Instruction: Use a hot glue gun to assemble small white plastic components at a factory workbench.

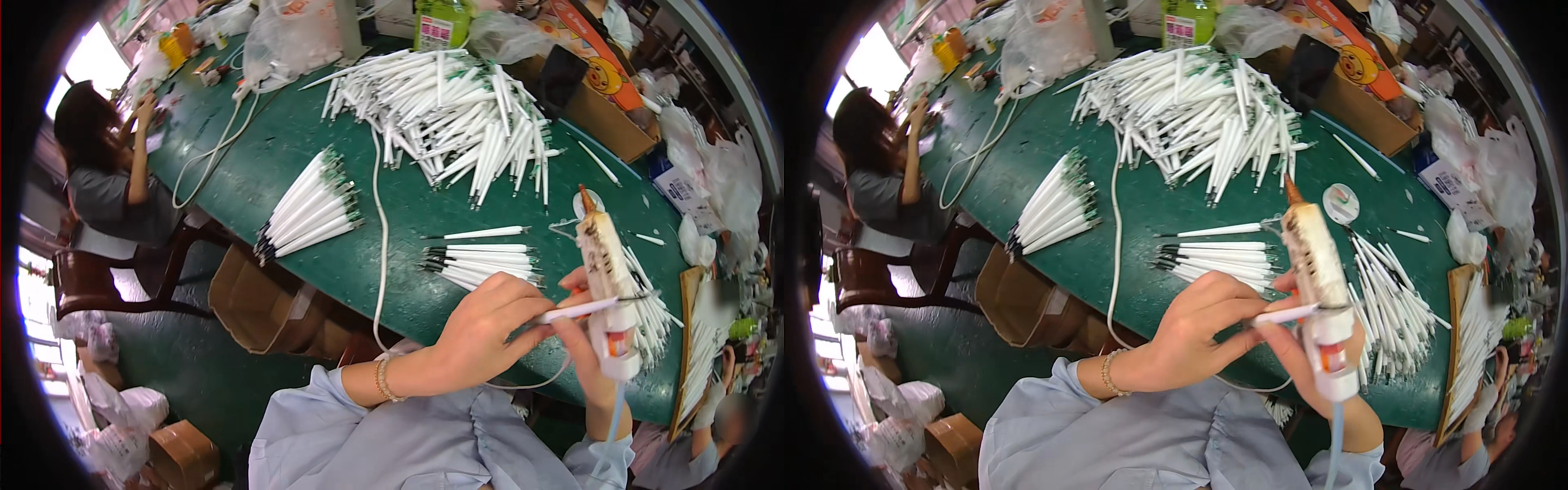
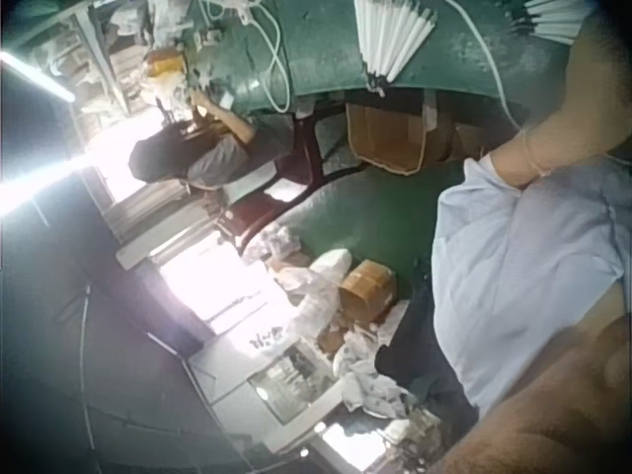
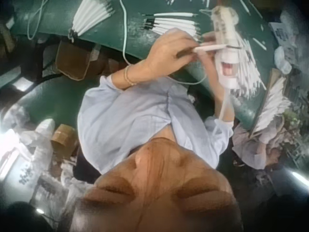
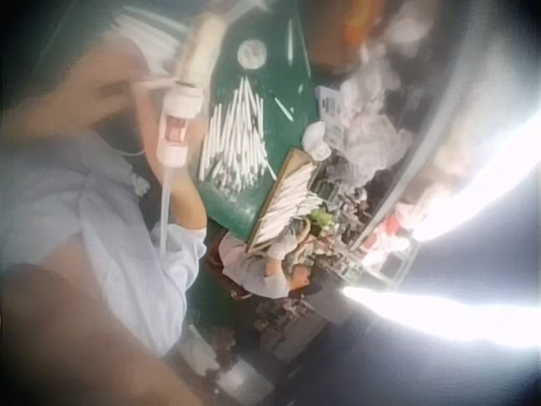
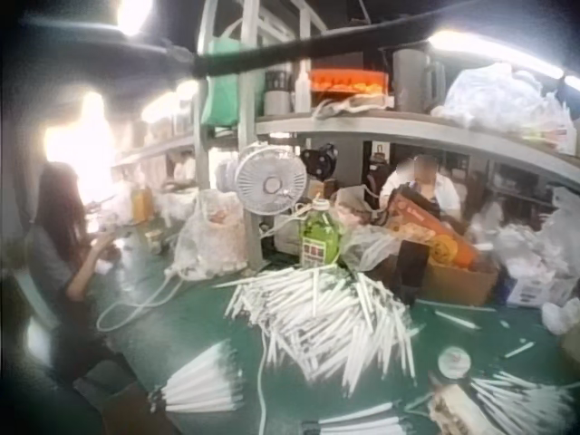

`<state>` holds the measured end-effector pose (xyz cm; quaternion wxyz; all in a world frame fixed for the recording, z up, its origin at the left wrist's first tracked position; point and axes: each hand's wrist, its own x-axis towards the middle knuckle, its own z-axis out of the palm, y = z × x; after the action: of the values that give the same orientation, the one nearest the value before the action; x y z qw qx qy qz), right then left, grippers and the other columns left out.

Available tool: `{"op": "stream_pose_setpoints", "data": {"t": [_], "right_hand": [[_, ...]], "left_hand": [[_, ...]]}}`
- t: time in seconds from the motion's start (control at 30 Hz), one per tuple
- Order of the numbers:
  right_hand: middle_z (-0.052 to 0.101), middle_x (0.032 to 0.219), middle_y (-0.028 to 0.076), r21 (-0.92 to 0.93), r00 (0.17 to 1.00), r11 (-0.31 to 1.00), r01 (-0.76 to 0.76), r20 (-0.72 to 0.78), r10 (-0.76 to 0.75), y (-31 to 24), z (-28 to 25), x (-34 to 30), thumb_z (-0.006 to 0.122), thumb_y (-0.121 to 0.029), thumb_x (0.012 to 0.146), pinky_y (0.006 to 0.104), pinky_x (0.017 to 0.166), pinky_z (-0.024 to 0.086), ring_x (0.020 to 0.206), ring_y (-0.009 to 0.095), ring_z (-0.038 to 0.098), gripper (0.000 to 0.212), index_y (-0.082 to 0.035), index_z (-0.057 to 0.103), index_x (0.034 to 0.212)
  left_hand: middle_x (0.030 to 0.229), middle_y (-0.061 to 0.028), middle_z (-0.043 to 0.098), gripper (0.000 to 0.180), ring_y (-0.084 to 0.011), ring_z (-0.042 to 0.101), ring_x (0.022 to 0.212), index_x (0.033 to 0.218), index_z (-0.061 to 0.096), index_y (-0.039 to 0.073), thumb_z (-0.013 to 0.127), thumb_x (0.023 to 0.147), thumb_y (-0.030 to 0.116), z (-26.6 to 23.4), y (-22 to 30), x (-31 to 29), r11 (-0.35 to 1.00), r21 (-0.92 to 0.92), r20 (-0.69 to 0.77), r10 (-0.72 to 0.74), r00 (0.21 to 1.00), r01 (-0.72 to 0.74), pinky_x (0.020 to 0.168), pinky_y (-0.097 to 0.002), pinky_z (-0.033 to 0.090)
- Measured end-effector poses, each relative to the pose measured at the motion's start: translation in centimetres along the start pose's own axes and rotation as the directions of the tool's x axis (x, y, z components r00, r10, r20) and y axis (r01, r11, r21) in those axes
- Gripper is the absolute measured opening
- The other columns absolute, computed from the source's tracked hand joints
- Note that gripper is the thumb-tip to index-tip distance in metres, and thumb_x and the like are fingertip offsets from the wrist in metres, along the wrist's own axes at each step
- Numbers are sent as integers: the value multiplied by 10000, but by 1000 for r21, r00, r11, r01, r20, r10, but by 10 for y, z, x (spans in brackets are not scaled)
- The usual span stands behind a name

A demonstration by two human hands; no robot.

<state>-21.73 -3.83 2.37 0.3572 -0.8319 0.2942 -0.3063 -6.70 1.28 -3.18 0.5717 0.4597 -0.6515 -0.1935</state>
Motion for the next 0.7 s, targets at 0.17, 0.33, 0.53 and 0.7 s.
{"op": "stream_pose_setpoints", "data": {"t": [0.17, 0.33, 0.53, 0.7], "right_hand": [[538, 967, 70, 267, 978, 946, -185, -41, 203, -2, 28, -2, 686, -65, 698, 240, 674, 430, 816, 121, 526, 310, -9, 553, 973], [528, 1005, 57, 344, 945, 914, -214, -165, 283, 5, 15, -4, 616, -59, 751, 256, 717, 402, 817, 117, 486, 282, -23, 545, 1022], [509, 1016, 88, 469, 898, 878, -93, -341, 278, 29, 1, -24, 565, -48, 765, 238, 716, 403, 848, 118, 484, 254, -9, 535, 1014], [508, 995, 124, 619, 856, 784, -40, -384, 347, 34, 2, -35, 522, -30, 794, 224, 647, 404, 802, 117, 485, 192, 10, 543, 980]], "left_hand": [[821, -92, 540, 176, -238, 519, 772, 841, 621, 16, 663, 698, 108, -23, 8, -14, 981, -76, 70, -172, 983, 177, 647, -308, 422], [710, 33, 508, 150, -18, 374, 534, 904, 632, 2, 568, 820, 109, -90, 1, -28, 746, -355, -144, -639, 756, 563, 457, -163, 277], [685, -5, 534, 257, -32, 435, 539, 1041, 552, -48, 507, 872, 140, -115, -26, -43, 671, -591, -239, -676, 697, 448, 473, -158, 341], [847, -66, 573, 343, -114, 549, 739, 1149, 460, -45, 476, 890, 178, -60, -31, -28, 247, -810, 225, -707, 671, 532, 640, -199, 455]]}}
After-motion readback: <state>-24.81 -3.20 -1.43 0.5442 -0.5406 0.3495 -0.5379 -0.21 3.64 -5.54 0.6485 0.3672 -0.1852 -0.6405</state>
